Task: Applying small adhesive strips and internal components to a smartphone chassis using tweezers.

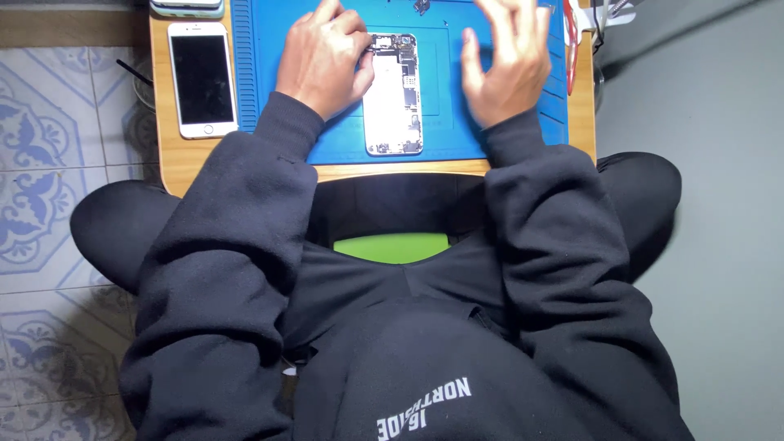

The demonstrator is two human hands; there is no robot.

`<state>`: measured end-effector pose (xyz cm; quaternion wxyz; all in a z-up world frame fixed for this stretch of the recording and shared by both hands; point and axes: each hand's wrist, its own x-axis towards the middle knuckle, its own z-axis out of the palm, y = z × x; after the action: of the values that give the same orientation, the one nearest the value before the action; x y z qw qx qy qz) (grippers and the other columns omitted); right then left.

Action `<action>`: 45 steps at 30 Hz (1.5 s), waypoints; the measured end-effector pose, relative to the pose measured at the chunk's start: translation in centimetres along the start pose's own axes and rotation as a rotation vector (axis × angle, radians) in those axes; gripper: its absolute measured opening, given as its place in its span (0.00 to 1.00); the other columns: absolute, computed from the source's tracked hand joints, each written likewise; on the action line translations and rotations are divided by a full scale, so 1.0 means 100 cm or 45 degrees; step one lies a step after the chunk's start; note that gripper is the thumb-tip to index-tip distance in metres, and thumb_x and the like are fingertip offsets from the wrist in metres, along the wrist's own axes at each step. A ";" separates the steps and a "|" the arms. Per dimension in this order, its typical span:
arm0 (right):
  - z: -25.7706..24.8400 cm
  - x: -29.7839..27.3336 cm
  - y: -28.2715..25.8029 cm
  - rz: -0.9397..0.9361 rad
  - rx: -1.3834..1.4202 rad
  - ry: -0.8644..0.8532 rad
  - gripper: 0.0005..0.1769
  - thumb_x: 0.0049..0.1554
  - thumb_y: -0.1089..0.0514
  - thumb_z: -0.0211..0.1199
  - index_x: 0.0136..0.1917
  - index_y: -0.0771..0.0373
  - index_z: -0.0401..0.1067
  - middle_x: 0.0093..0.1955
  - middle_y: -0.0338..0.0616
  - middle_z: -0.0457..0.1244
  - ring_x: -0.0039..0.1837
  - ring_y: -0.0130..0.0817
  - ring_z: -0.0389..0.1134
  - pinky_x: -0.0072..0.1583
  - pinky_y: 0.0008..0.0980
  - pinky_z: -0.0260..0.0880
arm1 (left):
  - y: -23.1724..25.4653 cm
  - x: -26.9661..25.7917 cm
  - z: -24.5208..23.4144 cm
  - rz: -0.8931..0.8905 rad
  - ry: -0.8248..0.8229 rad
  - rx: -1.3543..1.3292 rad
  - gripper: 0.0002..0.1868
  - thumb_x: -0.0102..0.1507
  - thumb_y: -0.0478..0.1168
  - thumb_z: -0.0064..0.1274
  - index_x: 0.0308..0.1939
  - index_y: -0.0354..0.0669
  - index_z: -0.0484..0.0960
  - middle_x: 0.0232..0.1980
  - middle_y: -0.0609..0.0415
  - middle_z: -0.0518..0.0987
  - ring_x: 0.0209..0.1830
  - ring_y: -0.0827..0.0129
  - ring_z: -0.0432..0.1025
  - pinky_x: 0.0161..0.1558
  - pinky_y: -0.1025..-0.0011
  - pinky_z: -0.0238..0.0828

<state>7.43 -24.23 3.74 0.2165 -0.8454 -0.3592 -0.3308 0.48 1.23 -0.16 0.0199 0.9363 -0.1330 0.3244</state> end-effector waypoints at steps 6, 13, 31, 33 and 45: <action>-0.001 0.005 -0.029 -0.155 0.179 -0.254 0.13 0.60 0.70 0.66 0.58 0.62 0.79 0.53 0.42 0.66 0.50 0.38 0.63 0.50 0.34 0.67 | -0.005 0.004 -0.001 -0.032 -0.018 -0.144 0.03 0.58 0.39 0.68 0.36 0.47 0.92 0.40 0.62 0.83 0.45 0.70 0.70 0.45 0.72 0.74; -0.007 0.021 -0.049 -0.229 0.320 -0.377 0.14 0.60 0.69 0.63 0.59 0.64 0.78 0.56 0.45 0.67 0.52 0.43 0.63 0.54 0.37 0.68 | 0.002 0.007 -0.002 -0.084 -0.033 -0.112 0.04 0.56 0.41 0.65 0.34 0.49 0.89 0.41 0.60 0.81 0.47 0.64 0.69 0.45 0.66 0.71; 0.187 0.090 -0.019 -0.323 0.128 -0.253 0.07 0.63 0.53 0.72 0.52 0.56 0.78 0.36 0.34 0.69 0.31 0.32 0.67 0.39 0.31 0.69 | 0.008 0.003 0.004 -0.244 -0.081 -0.150 0.05 0.56 0.40 0.63 0.32 0.45 0.89 0.38 0.58 0.80 0.46 0.63 0.67 0.47 0.66 0.64; 0.196 0.089 -0.016 -0.274 0.330 -0.367 0.07 0.63 0.58 0.71 0.53 0.61 0.78 0.42 0.44 0.73 0.37 0.33 0.74 0.43 0.27 0.77 | 0.007 0.002 0.005 -0.244 -0.100 -0.166 0.05 0.57 0.40 0.63 0.34 0.45 0.90 0.38 0.59 0.81 0.44 0.65 0.66 0.45 0.68 0.65; 0.048 0.079 -0.017 0.111 0.882 -0.050 0.06 0.65 0.67 0.71 0.53 0.75 0.79 0.42 0.52 0.70 0.35 0.29 0.61 0.36 0.24 0.61 | 0.006 0.003 -0.005 -0.225 -0.045 -0.259 0.05 0.56 0.37 0.64 0.36 0.44 0.91 0.43 0.60 0.84 0.45 0.65 0.66 0.47 0.69 0.67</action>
<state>12.22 -16.60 6.30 0.4976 -0.7425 -0.4177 -0.1634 0.19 0.65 0.39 0.1406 0.9432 -0.0825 0.2896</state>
